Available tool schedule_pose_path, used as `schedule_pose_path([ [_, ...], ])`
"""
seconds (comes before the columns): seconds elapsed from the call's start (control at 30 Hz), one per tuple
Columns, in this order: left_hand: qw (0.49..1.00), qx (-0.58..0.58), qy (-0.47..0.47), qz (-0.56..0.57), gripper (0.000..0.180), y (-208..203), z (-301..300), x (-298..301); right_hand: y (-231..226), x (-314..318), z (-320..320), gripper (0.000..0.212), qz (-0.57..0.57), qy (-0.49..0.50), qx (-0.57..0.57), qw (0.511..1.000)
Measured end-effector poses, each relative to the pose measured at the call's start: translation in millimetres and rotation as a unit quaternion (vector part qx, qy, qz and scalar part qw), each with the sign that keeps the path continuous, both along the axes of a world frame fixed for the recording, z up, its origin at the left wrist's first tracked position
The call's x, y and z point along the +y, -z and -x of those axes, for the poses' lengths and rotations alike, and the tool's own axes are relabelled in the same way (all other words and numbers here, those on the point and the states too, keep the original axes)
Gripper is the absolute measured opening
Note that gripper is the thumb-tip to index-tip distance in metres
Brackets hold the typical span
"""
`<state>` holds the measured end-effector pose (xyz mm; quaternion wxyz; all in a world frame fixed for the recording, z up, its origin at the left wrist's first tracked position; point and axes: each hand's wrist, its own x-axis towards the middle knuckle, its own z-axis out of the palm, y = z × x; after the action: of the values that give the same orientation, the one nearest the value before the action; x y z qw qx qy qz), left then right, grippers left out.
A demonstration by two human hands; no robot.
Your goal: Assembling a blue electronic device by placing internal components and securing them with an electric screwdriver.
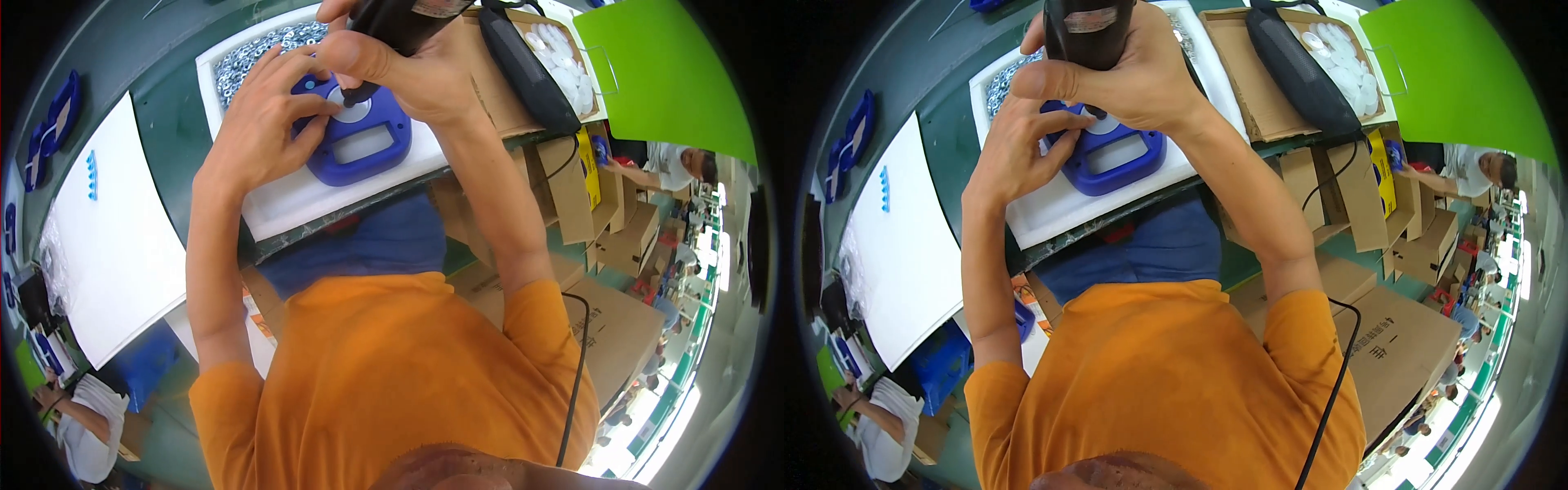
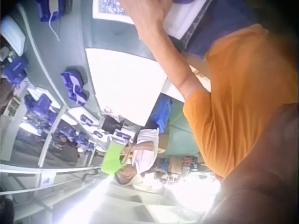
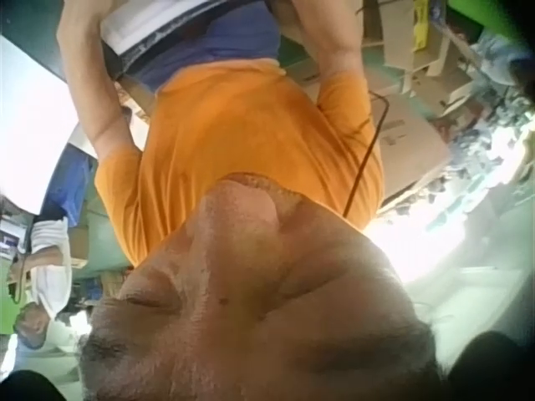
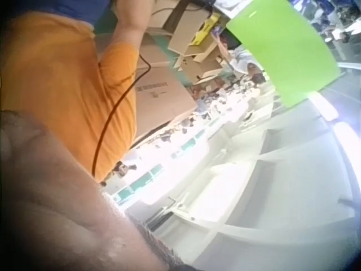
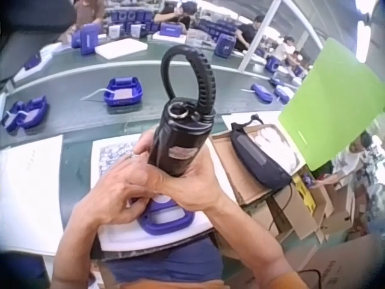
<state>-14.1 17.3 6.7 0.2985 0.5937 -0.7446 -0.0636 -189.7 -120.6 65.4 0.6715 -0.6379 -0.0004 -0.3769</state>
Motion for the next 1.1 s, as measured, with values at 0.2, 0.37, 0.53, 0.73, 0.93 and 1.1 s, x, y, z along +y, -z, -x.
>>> schedule_pose_path([
  [0.2, 1.0, 0.0, -0.002, 0.01, 0.022, -2.8, 0.5, -0.2, -4.1, 2.7, 7.0, 0.041, -0.026, 0.008, 0.011, 1.0],
  [0.37, 0.999, 0.029, -0.001, -0.015, 0.02, 5.0, -3.4, -2.2, -32.1, 14.3, -0.5, 0.03, 0.138, 0.035, 0.108, 0.984],
  [0.53, 1.0, -0.016, 0.007, 0.025, 0.02, -2.5, -1.1, -1.8, -44.6, -1.2, 12.6, 0.026, -0.032, 0.013, -0.032, 0.999],
  [0.73, 1.0, -0.026, 0.008, 0.014, 0.027, -2.2, -1.8, -2.4, -29.6, -21.3, 14.0, 0.029, -0.043, 0.051, -0.061, 0.996],
  [0.93, 1.0, -0.021, 0.01, 0.016, 0.026, -1.1, -1.8, -4.0, -27.1, -12.5, 24.2, 0.03, -0.038, 0.118, -0.026, 0.992],
  [1.1, 1.0, -0.012, 0.008, 0.022, 0.023, -4.5, -1.2, -3.4, -50.7, -40.6, 55.0, 0.025, -0.138, 0.315, 0.044, 0.938],
])
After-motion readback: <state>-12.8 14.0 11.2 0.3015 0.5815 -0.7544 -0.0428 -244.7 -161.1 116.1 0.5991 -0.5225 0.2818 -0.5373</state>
